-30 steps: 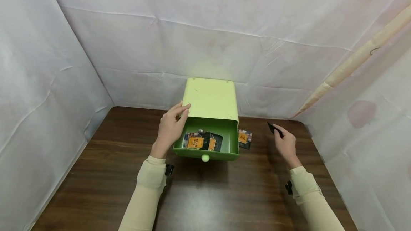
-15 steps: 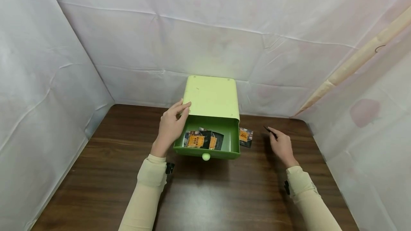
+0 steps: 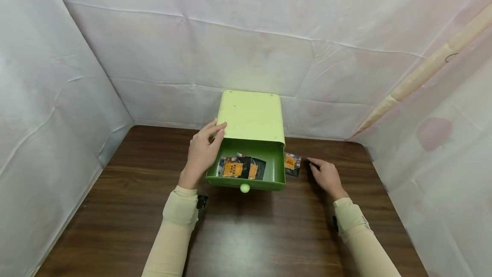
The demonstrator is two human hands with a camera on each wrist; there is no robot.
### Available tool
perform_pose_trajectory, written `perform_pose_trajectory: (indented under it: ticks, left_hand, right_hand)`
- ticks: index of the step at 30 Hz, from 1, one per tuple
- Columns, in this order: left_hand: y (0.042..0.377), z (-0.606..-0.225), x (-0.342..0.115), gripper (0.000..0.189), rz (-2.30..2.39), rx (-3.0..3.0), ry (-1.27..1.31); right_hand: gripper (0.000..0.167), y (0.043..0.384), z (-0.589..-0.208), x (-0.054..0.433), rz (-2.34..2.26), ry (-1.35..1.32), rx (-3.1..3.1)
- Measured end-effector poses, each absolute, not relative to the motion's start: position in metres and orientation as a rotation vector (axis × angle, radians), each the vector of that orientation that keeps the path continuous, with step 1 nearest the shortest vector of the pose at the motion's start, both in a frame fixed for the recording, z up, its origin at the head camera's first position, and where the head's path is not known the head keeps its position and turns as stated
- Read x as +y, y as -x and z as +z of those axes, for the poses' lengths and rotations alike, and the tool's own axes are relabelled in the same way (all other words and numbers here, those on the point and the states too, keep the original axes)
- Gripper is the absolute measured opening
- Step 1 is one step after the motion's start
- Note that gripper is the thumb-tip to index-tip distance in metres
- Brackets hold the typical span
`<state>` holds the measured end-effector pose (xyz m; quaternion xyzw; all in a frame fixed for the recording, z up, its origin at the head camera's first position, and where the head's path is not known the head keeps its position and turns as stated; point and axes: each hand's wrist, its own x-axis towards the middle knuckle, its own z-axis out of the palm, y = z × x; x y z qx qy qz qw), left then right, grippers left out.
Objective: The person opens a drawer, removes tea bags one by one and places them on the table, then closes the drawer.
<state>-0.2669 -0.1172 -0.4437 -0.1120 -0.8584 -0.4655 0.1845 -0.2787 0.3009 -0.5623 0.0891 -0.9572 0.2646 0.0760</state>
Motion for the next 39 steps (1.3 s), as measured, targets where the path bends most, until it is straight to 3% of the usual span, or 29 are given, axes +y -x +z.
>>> perform_pose_trajectory:
  ticks: [39]
  left_hand:
    - [0.2628, -0.4423, -0.1195, 0.037, -1.312, -2.409, 0.345]
  right_hand:
    - [0.065, 0.2772, -0.5615, 0.2987, 0.661, -0.528, -3.147]
